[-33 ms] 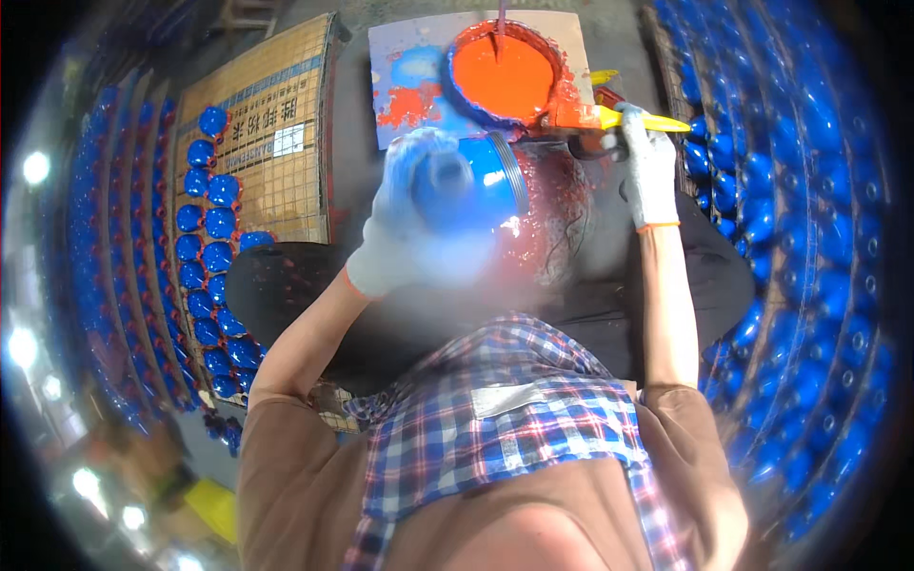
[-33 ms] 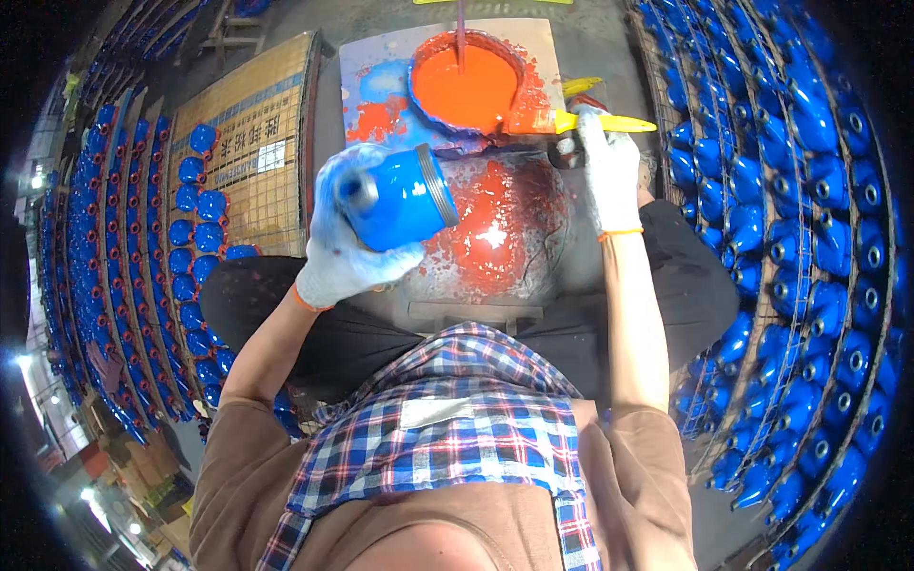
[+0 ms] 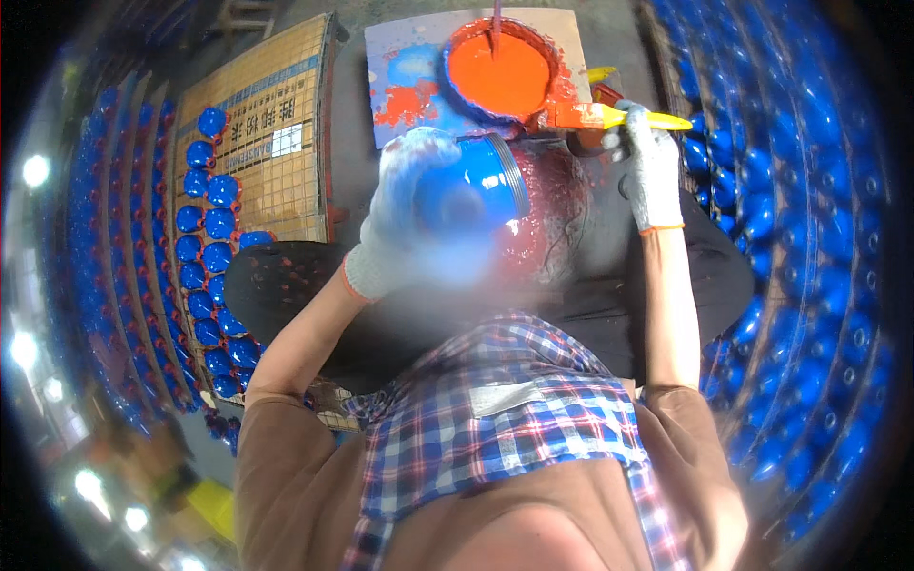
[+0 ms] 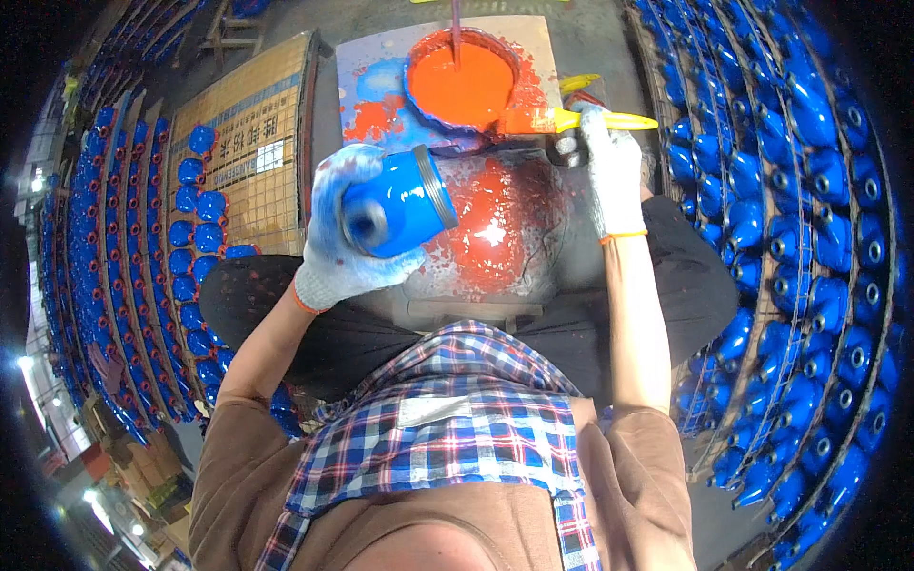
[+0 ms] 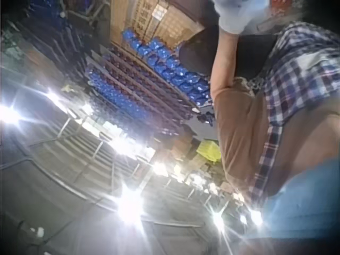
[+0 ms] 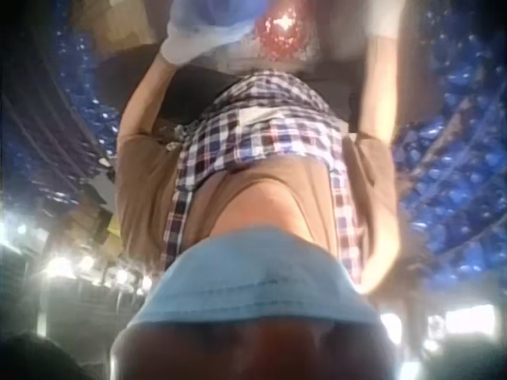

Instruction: Painting blue objects with orange paint using a brush.

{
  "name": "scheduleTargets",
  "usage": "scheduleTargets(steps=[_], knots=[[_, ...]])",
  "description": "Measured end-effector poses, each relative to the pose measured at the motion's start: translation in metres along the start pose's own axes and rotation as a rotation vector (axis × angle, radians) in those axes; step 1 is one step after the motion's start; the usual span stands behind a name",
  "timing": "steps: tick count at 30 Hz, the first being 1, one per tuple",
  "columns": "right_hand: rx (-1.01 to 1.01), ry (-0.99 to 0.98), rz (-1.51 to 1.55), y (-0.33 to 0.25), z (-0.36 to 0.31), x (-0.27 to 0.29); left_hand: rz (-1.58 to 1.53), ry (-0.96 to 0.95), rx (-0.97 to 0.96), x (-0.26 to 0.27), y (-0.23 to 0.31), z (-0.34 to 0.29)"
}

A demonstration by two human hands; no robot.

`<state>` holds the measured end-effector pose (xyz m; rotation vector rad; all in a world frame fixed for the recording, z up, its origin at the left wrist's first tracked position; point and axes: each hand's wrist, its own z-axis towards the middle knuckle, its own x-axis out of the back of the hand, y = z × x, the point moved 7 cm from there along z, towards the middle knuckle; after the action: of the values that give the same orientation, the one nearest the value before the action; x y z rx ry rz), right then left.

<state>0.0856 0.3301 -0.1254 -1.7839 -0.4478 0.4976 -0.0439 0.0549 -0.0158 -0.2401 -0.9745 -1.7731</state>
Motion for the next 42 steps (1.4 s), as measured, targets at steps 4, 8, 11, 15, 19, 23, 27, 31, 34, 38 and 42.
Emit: scheduleTargets(steps=[4, 8, 11, 15, 19, 23, 27, 31, 34, 38, 42], knots=[[0.101, -0.145, -0.097, -0.036, -0.025, -0.006, 0.146, -0.351, -0.443, -0.012, 0.028, 0.0], [0.308, -0.318, -0.378, -0.05, -0.031, -0.036, 0.336, -0.441, -0.925, -0.02, 0.039, -0.013], [0.358, -0.432, -0.391, -0.046, -0.029, -0.058, 0.307, -0.536, -0.962, -0.029, 0.034, -0.01], [0.487, -0.377, -0.384, -0.058, -0.039, -0.056, 0.223, -0.599, -0.765, -0.037, 0.026, -0.001], [0.594, -0.248, -0.306, -0.084, -0.064, -0.035, 0.182, -0.501, -0.736, -0.034, 0.029, -0.001], [0.998, -0.159, -0.567, -0.107, -0.109, -0.034, 0.118, -0.417, -0.442, -0.031, 0.025, 0.008], [0.864, -0.227, -0.388, -0.096, -0.127, -0.027, -0.033, -0.172, 0.032, -0.035, 0.022, 0.002], [1.054, -0.206, -0.445, -0.09, -0.144, -0.028, -0.399, -0.046, 0.815, -0.05, -0.006, -0.027], [1.139, -0.216, -0.572, -0.085, -0.15, -0.031, -1.015, 0.048, 1.197, -0.071, -0.007, -0.041], [1.185, -0.325, -0.731, -0.08, -0.15, -0.035, -1.084, 0.071, 1.256, -0.082, -0.013, -0.034], [1.193, -0.445, -0.826, -0.076, -0.148, -0.037, -1.452, 0.159, 1.34, -0.099, -0.022, -0.039]])
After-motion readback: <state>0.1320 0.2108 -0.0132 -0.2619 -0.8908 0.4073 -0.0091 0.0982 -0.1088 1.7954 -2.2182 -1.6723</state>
